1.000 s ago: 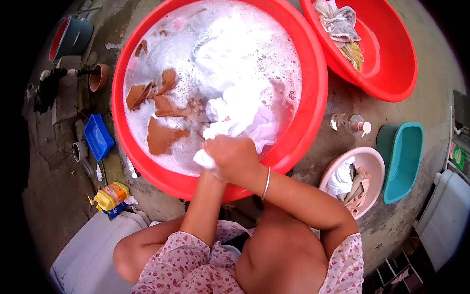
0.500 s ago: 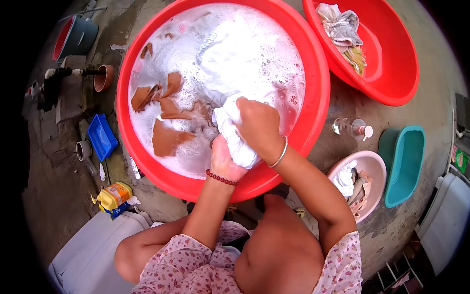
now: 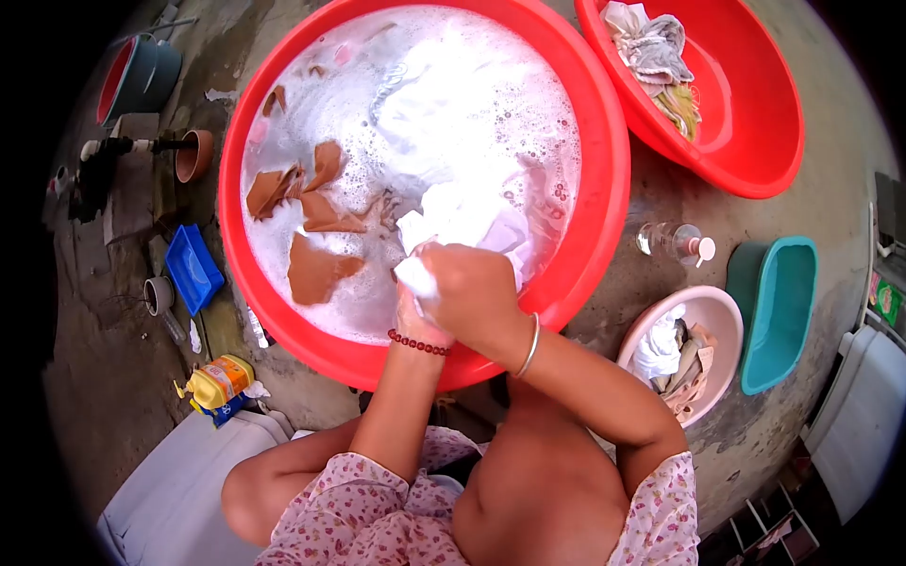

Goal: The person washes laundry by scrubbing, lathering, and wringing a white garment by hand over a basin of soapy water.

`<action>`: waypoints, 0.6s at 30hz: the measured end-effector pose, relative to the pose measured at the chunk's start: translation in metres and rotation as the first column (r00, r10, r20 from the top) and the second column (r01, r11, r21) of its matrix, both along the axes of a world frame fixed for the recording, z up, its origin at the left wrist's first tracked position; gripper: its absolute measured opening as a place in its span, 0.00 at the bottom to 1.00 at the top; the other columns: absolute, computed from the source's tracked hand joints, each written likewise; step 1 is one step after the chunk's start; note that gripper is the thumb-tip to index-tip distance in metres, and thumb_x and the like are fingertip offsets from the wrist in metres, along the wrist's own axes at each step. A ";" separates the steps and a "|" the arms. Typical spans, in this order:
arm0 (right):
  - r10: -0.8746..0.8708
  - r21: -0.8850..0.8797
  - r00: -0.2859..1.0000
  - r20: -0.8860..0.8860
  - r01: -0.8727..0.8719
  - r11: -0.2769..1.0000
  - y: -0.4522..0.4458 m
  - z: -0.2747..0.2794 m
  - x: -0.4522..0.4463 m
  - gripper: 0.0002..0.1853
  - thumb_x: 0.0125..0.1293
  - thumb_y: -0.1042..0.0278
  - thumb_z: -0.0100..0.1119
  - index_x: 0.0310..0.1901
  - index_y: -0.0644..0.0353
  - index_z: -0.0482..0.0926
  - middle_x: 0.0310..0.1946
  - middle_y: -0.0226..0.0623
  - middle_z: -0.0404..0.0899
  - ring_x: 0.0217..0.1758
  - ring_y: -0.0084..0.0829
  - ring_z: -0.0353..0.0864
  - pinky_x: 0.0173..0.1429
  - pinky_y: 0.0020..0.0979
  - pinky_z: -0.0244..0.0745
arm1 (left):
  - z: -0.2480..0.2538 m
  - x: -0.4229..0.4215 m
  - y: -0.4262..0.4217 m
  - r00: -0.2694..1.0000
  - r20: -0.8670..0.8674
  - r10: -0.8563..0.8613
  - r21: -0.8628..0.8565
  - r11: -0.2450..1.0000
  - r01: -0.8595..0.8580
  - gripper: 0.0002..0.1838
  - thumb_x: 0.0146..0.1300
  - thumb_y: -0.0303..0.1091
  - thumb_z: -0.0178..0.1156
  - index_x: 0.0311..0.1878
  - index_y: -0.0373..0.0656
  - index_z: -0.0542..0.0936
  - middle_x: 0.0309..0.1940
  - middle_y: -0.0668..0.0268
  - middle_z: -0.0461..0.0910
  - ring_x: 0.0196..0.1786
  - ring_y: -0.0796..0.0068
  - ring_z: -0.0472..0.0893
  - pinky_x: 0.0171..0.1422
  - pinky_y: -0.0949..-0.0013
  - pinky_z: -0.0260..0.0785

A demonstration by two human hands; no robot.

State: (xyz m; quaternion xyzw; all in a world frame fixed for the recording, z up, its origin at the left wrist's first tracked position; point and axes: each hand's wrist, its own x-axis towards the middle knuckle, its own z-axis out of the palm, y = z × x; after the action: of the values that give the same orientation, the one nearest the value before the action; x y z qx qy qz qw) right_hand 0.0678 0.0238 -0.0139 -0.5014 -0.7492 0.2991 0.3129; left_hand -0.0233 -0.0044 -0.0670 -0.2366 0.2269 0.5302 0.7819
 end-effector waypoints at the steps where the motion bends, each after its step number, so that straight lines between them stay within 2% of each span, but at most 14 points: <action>1: 0.083 -0.034 0.994 -0.068 -0.086 0.996 -0.019 0.011 -0.006 0.06 0.46 0.69 0.64 0.25 0.57 0.76 0.18 0.35 0.73 0.22 0.37 0.76 0.25 0.35 0.69 | -0.004 -0.011 0.010 0.983 -0.054 -0.174 0.130 0.975 0.180 0.24 0.63 0.42 0.47 0.59 0.38 0.68 0.52 0.56 0.74 0.52 0.61 0.75 0.59 0.59 0.67; 2: 0.180 -0.054 0.983 -0.037 -0.182 0.982 -0.028 0.021 -0.008 0.06 0.46 0.69 0.64 0.27 0.56 0.77 0.19 0.34 0.73 0.22 0.36 0.76 0.25 0.35 0.69 | 0.012 -0.009 0.014 0.982 -0.094 -0.162 -0.014 0.987 0.161 0.24 0.63 0.41 0.46 0.59 0.38 0.68 0.53 0.55 0.73 0.52 0.60 0.75 0.58 0.58 0.67; 4: 0.106 -0.016 0.990 -0.088 -0.108 0.994 -0.011 0.003 -0.009 0.06 0.46 0.65 0.62 0.24 0.54 0.74 0.17 0.36 0.73 0.22 0.37 0.76 0.26 0.38 0.69 | 0.005 -0.001 0.014 0.991 0.099 -0.093 0.149 0.986 0.078 0.28 0.65 0.48 0.41 0.64 0.44 0.64 0.57 0.57 0.71 0.59 0.61 0.71 0.64 0.60 0.62; 5: 0.030 -0.047 1.000 0.002 -0.029 0.998 0.007 -0.012 -0.003 0.06 0.46 0.65 0.61 0.24 0.55 0.74 0.18 0.39 0.74 0.22 0.41 0.76 0.26 0.39 0.69 | 0.020 0.005 0.008 0.982 -0.164 -0.097 -0.212 0.975 0.061 0.27 0.67 0.50 0.40 0.63 0.45 0.65 0.57 0.59 0.70 0.60 0.61 0.70 0.65 0.60 0.61; 6: -0.068 -0.072 0.994 0.088 0.074 0.995 0.031 -0.019 0.006 0.07 0.46 0.66 0.61 0.24 0.56 0.74 0.18 0.41 0.74 0.22 0.43 0.76 0.26 0.40 0.68 | 0.035 0.016 0.018 0.985 -0.157 -0.074 -0.153 0.987 0.050 0.26 0.69 0.51 0.37 0.62 0.46 0.65 0.57 0.61 0.70 0.59 0.62 0.70 0.66 0.59 0.60; 8: -0.094 -0.038 0.994 0.053 0.096 0.995 0.042 -0.024 0.012 0.06 0.46 0.67 0.60 0.24 0.57 0.74 0.17 0.41 0.74 0.21 0.44 0.75 0.25 0.41 0.68 | 0.029 0.021 0.018 0.984 -0.181 -0.012 -0.066 0.998 0.000 0.25 0.70 0.50 0.36 0.62 0.45 0.65 0.58 0.61 0.69 0.59 0.64 0.71 0.65 0.59 0.61; 9: -0.109 -0.062 0.993 0.046 0.111 0.992 0.036 -0.021 0.008 0.07 0.46 0.69 0.62 0.24 0.59 0.74 0.18 0.43 0.73 0.22 0.45 0.75 0.26 0.40 0.68 | 0.028 0.017 0.018 0.995 -0.100 -0.006 -0.062 0.998 0.000 0.24 0.70 0.48 0.37 0.62 0.44 0.64 0.58 0.61 0.69 0.60 0.65 0.70 0.65 0.60 0.62; 10: -0.127 -0.087 0.991 0.046 0.131 0.988 0.023 -0.013 0.003 0.07 0.45 0.71 0.63 0.24 0.60 0.73 0.18 0.44 0.72 0.23 0.46 0.74 0.26 0.39 0.67 | 0.029 0.016 0.014 0.984 -0.178 -0.011 -0.090 0.996 -0.005 0.22 0.69 0.45 0.40 0.61 0.44 0.66 0.54 0.63 0.72 0.56 0.68 0.73 0.62 0.63 0.65; 11: -0.041 -0.074 0.999 0.027 0.043 0.996 0.008 -0.001 0.002 0.07 0.46 0.71 0.63 0.26 0.59 0.74 0.18 0.42 0.73 0.22 0.43 0.75 0.26 0.38 0.68 | 0.021 0.007 0.014 0.985 -0.173 -0.014 -0.088 0.996 -0.001 0.22 0.69 0.45 0.40 0.61 0.44 0.66 0.54 0.63 0.72 0.56 0.68 0.73 0.62 0.63 0.65; 13: 0.134 -0.028 0.990 -0.053 -0.136 0.990 -0.022 0.013 -0.008 0.08 0.45 0.70 0.64 0.27 0.59 0.75 0.19 0.38 0.73 0.23 0.39 0.77 0.25 0.36 0.69 | -0.006 -0.013 0.008 0.964 -0.090 -0.249 0.089 0.962 0.256 0.21 0.67 0.42 0.42 0.56 0.41 0.71 0.47 0.60 0.77 0.49 0.66 0.77 0.56 0.63 0.69; 14: 0.208 -0.031 0.976 -0.066 -0.210 0.977 -0.032 0.016 -0.011 0.09 0.45 0.70 0.64 0.27 0.59 0.75 0.19 0.37 0.73 0.23 0.38 0.77 0.25 0.36 0.69 | 0.020 -0.003 0.012 0.837 -0.498 -0.224 -0.021 0.969 0.247 0.20 0.64 0.40 0.44 0.53 0.40 0.74 0.40 0.58 0.79 0.43 0.65 0.80 0.51 0.62 0.71; 15: 0.182 -0.033 0.978 -0.098 -0.186 0.982 -0.022 0.014 -0.008 0.09 0.43 0.70 0.64 0.27 0.59 0.74 0.19 0.38 0.73 0.22 0.38 0.77 0.25 0.36 0.69 | -0.011 -0.002 0.002 0.981 -0.141 -0.136 0.163 0.974 0.158 0.20 0.66 0.42 0.44 0.55 0.40 0.72 0.43 0.59 0.78 0.46 0.66 0.78 0.54 0.63 0.70; 16: 0.122 -0.052 0.991 -0.048 -0.125 0.991 -0.007 0.002 -0.005 0.09 0.43 0.71 0.64 0.27 0.59 0.74 0.19 0.41 0.73 0.23 0.41 0.76 0.26 0.37 0.69 | -0.041 -0.002 -0.007 0.967 0.244 -0.074 0.301 0.954 -0.003 0.21 0.67 0.43 0.43 0.56 0.41 0.71 0.47 0.59 0.77 0.49 0.67 0.77 0.56 0.63 0.69; 18: -0.092 -0.077 0.987 0.130 0.103 0.992 0.033 -0.024 0.010 0.09 0.44 0.71 0.63 0.27 0.60 0.73 0.21 0.45 0.73 0.23 0.45 0.75 0.26 0.39 0.68 | 0.033 0.016 0.013 0.981 -0.176 -0.083 -0.122 0.991 0.062 0.23 0.69 0.46 0.41 0.60 0.42 0.67 0.53 0.62 0.73 0.55 0.69 0.74 0.61 0.63 0.66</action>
State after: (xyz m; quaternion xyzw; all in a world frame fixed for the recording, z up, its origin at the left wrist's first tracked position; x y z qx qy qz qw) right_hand 0.0774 0.0569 -0.0374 -0.5680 -0.7289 0.2819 0.2580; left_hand -0.0074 0.0089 -0.0345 -0.2244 0.3356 0.5065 0.7618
